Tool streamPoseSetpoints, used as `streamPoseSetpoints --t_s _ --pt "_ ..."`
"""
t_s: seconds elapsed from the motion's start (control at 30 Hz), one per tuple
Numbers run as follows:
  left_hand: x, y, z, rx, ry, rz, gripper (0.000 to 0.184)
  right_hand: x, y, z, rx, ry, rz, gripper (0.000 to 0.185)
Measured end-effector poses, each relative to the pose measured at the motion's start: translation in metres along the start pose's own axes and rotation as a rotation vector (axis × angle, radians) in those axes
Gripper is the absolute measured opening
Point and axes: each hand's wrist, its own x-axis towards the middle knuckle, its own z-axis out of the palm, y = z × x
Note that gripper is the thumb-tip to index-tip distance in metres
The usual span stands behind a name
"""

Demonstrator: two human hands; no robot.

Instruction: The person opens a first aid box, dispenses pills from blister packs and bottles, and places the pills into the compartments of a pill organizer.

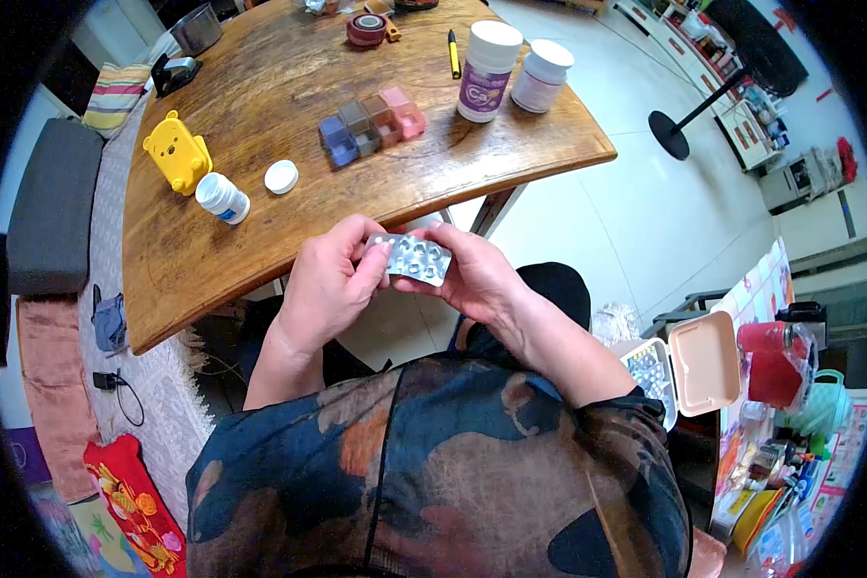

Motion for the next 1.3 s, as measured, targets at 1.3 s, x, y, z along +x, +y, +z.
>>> streamPoseSetpoints --t_s 1.3 --pt "0.000 0.002 -0.012 -0.293 0.115 -0.022 0.009 0.022 -0.041 0.025 -0.871 -0.094 -0.845 0.026"
